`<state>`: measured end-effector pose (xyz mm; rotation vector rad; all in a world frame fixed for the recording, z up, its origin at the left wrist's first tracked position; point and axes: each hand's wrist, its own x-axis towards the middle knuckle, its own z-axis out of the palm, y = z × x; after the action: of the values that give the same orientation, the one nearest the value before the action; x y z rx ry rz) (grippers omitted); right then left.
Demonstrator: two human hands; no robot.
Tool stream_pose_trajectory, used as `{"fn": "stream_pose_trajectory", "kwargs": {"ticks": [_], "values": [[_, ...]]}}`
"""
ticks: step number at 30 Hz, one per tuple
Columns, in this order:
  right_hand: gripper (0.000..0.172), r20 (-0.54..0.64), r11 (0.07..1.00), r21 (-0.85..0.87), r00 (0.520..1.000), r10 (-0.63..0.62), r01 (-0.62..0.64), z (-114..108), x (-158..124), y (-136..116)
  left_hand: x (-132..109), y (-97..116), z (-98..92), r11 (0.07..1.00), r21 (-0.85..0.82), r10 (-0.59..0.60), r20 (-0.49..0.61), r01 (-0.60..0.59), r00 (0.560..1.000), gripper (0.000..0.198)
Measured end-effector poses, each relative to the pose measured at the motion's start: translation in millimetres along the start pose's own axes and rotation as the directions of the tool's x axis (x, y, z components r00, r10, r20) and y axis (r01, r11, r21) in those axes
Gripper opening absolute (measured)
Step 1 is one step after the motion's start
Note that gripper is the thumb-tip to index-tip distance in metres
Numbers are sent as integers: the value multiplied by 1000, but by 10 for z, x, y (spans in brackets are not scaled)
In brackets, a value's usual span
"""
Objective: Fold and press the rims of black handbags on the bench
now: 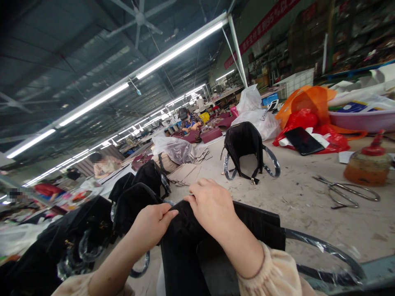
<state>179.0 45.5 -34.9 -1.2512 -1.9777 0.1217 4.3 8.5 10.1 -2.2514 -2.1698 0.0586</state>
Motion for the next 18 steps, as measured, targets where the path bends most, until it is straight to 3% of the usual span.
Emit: {"fn": "stream_pose_trajectory", "kwargs": {"ticks": [7,11,15,18], "values": [[17,-12,992,-120,999,-46,44,46,-11,-79,0,1,11,1000,12,5,-7,-5,1000,36],[18,-49,981,-191,999,9,-18,90,-7,-90,-19,3,5,1000,-1,-7,3,7,1000,35],[20,-89,988,-106,991,103,-112,66,25,-5,-20,6,4,1000,-1,-9,1,9,1000,35],[21,-93,996,-2,992,85,-85,33,41,65,-3,11,7,1000,15,-7,7,7,1000,35]]}}
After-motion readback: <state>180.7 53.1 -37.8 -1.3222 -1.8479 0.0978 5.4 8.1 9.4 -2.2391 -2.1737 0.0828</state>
